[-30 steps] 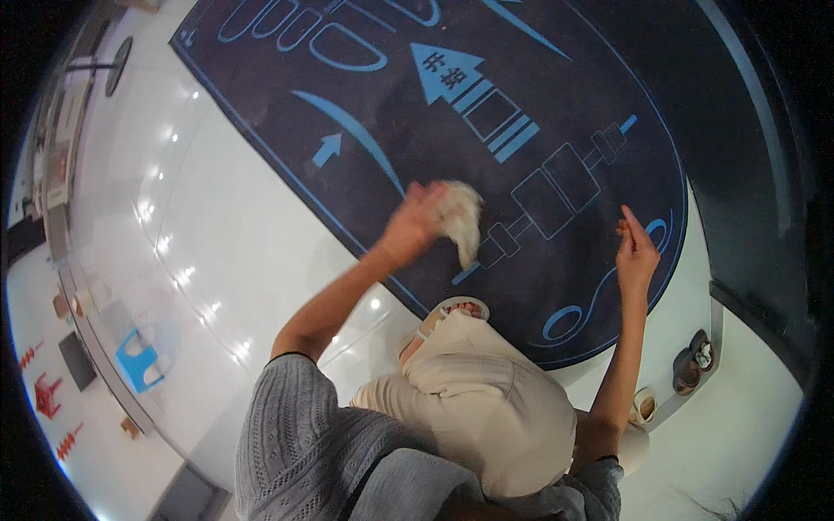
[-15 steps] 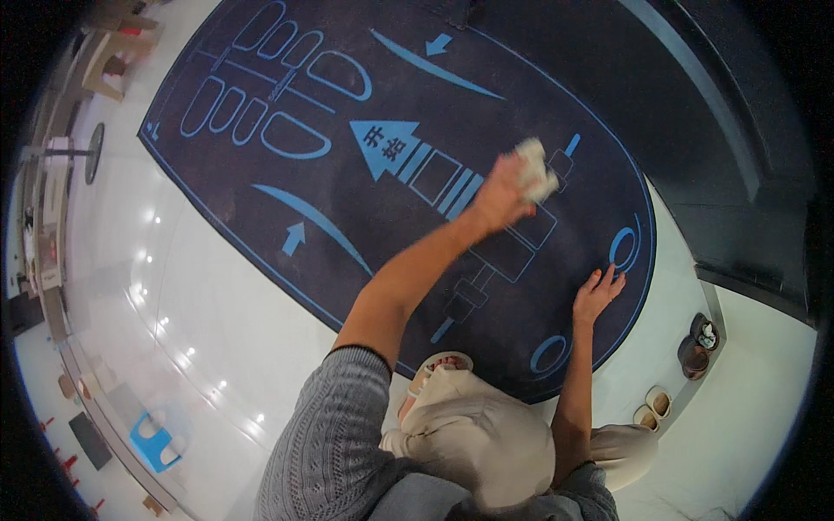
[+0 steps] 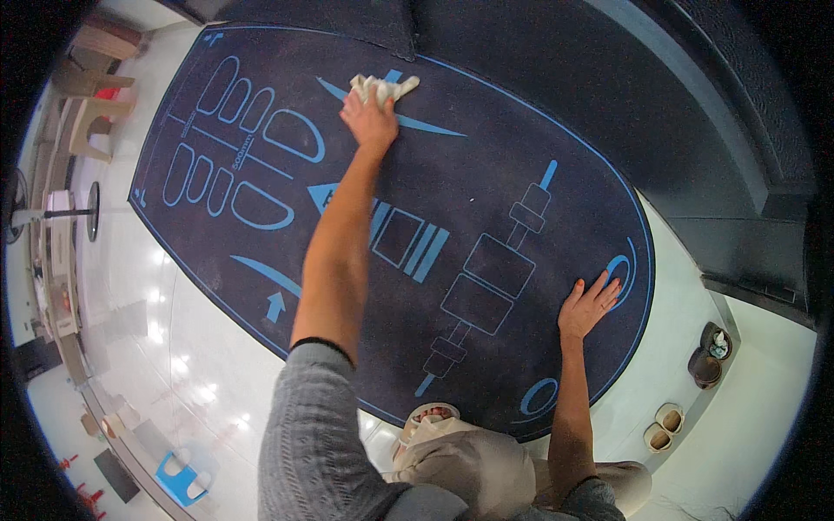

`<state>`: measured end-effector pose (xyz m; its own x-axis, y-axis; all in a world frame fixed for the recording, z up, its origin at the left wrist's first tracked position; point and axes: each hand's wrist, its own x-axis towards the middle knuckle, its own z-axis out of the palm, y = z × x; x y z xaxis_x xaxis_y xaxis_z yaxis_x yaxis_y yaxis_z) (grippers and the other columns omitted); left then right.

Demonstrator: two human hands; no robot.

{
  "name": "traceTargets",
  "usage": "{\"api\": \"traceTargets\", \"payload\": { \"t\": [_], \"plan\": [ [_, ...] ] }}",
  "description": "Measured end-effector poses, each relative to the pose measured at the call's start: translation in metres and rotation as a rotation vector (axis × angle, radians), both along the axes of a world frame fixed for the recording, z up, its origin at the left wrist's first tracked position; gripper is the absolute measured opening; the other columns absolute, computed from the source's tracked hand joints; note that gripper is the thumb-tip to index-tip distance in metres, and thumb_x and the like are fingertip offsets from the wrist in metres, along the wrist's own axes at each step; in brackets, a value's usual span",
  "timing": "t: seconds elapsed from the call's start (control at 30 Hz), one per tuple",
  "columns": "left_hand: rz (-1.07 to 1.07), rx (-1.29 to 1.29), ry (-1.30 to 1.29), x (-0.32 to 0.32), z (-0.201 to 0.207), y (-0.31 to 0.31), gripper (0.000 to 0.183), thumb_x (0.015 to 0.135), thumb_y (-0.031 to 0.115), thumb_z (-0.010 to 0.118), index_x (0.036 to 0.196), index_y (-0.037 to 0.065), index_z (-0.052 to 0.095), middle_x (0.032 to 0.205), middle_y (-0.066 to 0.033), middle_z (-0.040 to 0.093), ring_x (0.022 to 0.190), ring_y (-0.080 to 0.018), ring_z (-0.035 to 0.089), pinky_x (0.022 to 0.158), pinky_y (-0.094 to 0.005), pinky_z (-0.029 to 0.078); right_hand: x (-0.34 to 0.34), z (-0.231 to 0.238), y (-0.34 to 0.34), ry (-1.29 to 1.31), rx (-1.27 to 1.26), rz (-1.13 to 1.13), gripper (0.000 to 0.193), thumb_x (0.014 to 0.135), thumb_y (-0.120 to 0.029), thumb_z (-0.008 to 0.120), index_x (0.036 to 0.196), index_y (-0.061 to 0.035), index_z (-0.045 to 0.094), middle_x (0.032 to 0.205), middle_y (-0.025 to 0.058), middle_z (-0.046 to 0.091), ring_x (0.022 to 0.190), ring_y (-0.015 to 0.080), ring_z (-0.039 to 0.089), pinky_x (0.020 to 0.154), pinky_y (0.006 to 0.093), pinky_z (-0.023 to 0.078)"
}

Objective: The person kneels on the floor and wipes the white tiled surface with a cloth, moving aside several pairs of shoes to clean underneath them. They then proceed to wipe a large blue exercise mat with printed markings, cleaning the entire surface area.

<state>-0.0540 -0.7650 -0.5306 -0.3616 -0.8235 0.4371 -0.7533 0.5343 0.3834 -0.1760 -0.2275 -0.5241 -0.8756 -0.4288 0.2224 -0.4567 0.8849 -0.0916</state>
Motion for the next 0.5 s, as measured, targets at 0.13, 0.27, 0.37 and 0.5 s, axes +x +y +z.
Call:
{"api": "traceTargets", "payload": {
  "t": [0.13, 0.27, 0.37, 0.5],
  "plan": [
    [-0.397, -0.123, -0.025, -0.088, -0.011, 0.055, 0.05, 0.086, 0.029, 0.066, 0.13, 0.007, 0.057, 0.137, -0.0254, 0.048, 0.129, -0.0423, 0.041, 0.109, -0.053, 0.028, 0.002, 0.002, -0.008, 0.015, 0.017, 0.024, 0.062, 0.104, -0.04, 0.039, 0.151, -0.0015, 0.027, 0.158, 0.029, 0.016, 0.146, 0.0474, 0.016, 0.117, 0.0598, 0.013],
    [-0.88, 0.071, 0.136, -0.128, 0.017, 0.198, 0.049, 0.083, 0.031, 0.071, 0.126, 0.008, 0.062, 0.137, -0.0256, 0.048, 0.131, -0.0419, 0.041, 0.113, -0.0515, 0.028, -0.003, 0.006, 0.003, -0.031, 0.064, -0.021, 0.064, 0.102, -0.038, 0.044, 0.151, 0.0005, 0.027, 0.158, 0.0295, 0.016, 0.146, 0.047, 0.014, 0.118, 0.0588, 0.012],
    [-1.162, 0.232, 0.051, -0.093, 0.035, 0.281, 0.047, 0.082, 0.025, 0.071, 0.127, 0.012, 0.063, 0.144, -0.0243, 0.044, 0.138, -0.0395, 0.038, 0.116, -0.0531, 0.026, -0.007, 0.006, 0.005, -0.052, 0.054, -0.024, 0.065, 0.1, -0.036, 0.048, 0.15, 0.0018, 0.029, 0.158, 0.0293, 0.016, 0.147, 0.0467, 0.013, 0.118, 0.0584, 0.012],
    [-1.049, 0.327, -0.211, 0.004, 0.031, 0.27, 0.044, 0.084, 0.009, 0.063, 0.128, 0.016, 0.063, 0.146, -0.0196, 0.045, 0.134, -0.0427, 0.043, 0.114, -0.058, 0.029, -0.008, 0.008, 0.004, -0.056, 0.062, -0.02, 0.063, 0.1, -0.035, 0.046, 0.148, 0.003, 0.031, 0.157, 0.0304, 0.016, 0.147, 0.0473, 0.012, 0.117, 0.0589, 0.011]
  ]
}}
